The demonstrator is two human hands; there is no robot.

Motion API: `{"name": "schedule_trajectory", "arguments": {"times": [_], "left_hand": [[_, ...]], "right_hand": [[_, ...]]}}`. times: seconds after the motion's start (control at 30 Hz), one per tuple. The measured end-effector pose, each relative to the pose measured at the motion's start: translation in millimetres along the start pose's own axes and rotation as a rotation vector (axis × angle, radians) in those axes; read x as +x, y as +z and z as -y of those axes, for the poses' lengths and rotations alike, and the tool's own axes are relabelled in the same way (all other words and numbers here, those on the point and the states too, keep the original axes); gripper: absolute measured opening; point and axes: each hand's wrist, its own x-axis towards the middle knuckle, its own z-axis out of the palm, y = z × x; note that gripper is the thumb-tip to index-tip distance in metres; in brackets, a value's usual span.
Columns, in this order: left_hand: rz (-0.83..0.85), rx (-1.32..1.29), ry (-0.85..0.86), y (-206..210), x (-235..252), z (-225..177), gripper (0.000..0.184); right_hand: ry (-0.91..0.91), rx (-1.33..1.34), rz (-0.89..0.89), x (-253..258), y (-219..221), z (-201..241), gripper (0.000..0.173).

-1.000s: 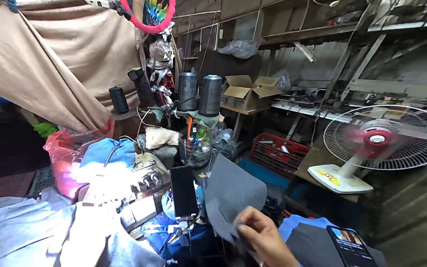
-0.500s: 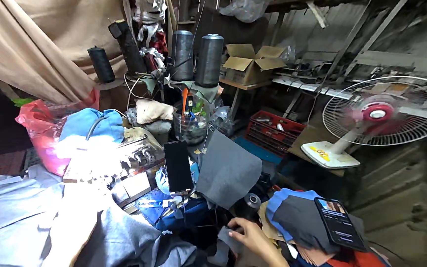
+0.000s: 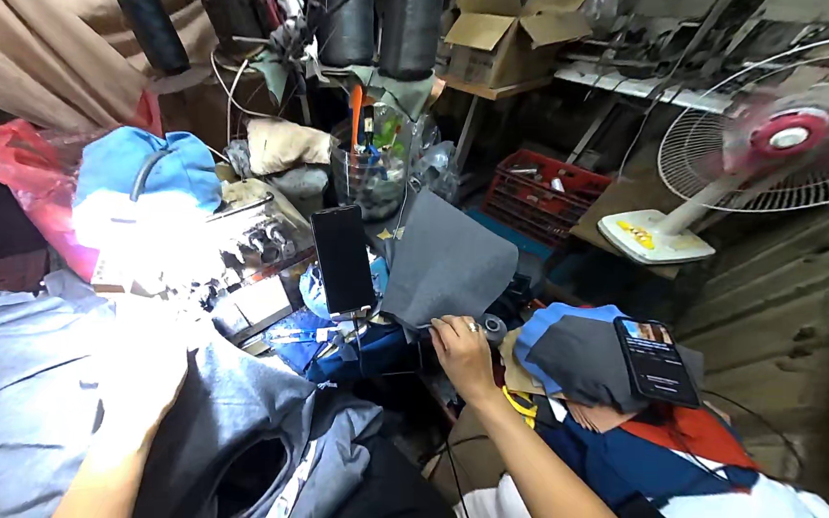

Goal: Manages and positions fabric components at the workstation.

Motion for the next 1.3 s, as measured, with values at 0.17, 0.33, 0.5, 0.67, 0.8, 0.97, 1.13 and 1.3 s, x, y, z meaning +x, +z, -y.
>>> {"name": "schedule_trajectory", "arguments": {"times": [0.17,0.33,0.5,0.67,0.8,0.97,1.13,1.3], "left_hand": [[0.017,-0.001,-0.021,2.4,0.4,-0.1,0.038],[0.032,0.009,-0.037,6.7,2.7,3.4,0.037],[0.041,-0.087,-0.104,2.6,3.2,3.4,0.031],[0.16,-0.008,-0.079,-16.9,5.2,-7.6,0.041],[0.104,-0.047,-0.086,-9.3,3.3,-9.5,0.036],[0.247,-0.086,-0.17,-51.1,2.8,-39.8,0.036],[0.275,-0.114,-0.187,-63.8,1.5,-48.1,0.04],[0.239,-0.138,-0.182,-51.1,1.6,-38.6,0.038]], "right_hand": [[-0.026,0.064,-0.004,3.3,-9.3,-4.9,0.015],[0.015,0.104,-0.017,0.1,-8.4,-4.2,0.014],[0.083,0.06,0.06,2.3,-14.3,3.1,0.019],[0.043,0.074,0.026,12.0,-16.8,-4.9,0.014],[0.055,0.138,0.037,18.7,-19.9,-10.5,0.01],[0.143,0.179,0.169,27.5,-32.4,-8.0,0.008],[0.066,0.112,0.092,26.7,-29.2,-7.0,0.014],[0.048,0.062,0.119,29.3,-29.6,-10.0,0.008]]}}
